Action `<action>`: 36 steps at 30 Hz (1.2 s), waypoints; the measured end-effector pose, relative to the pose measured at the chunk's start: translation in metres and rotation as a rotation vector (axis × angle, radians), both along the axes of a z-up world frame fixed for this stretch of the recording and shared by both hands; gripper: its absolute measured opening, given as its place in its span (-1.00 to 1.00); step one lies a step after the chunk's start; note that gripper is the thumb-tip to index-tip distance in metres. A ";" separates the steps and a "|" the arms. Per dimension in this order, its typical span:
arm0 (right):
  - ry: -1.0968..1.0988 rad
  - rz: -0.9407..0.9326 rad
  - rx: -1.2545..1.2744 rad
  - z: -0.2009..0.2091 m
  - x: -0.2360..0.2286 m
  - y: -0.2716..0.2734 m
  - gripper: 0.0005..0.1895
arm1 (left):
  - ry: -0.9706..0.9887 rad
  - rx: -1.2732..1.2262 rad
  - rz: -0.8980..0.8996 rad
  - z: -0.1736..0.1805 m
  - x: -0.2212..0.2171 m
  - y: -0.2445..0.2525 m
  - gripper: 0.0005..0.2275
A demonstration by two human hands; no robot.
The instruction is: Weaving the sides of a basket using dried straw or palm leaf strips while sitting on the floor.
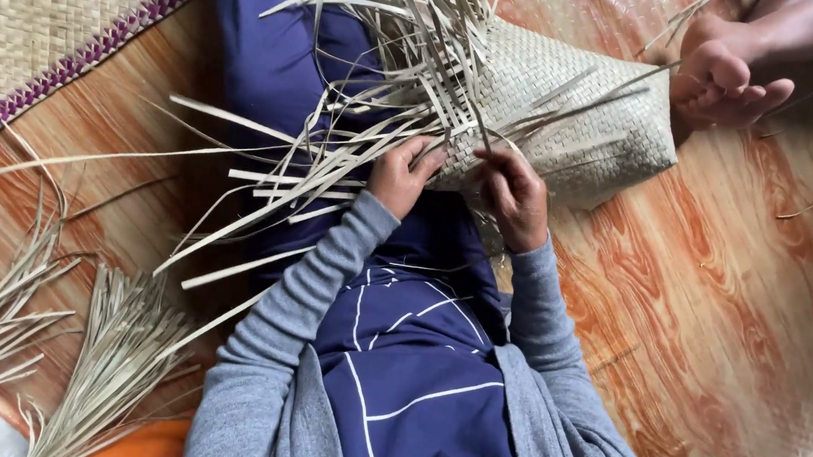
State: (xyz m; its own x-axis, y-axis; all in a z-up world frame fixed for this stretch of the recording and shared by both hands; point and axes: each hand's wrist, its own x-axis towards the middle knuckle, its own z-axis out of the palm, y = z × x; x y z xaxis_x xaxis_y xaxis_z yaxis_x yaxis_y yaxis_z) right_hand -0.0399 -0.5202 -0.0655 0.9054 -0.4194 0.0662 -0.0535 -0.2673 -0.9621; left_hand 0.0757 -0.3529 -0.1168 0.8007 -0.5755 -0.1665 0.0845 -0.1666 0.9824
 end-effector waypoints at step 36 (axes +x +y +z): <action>0.187 -0.177 -0.598 0.085 -0.066 -0.003 -0.84 | 0.017 -0.280 0.402 0.081 0.016 0.062 -0.88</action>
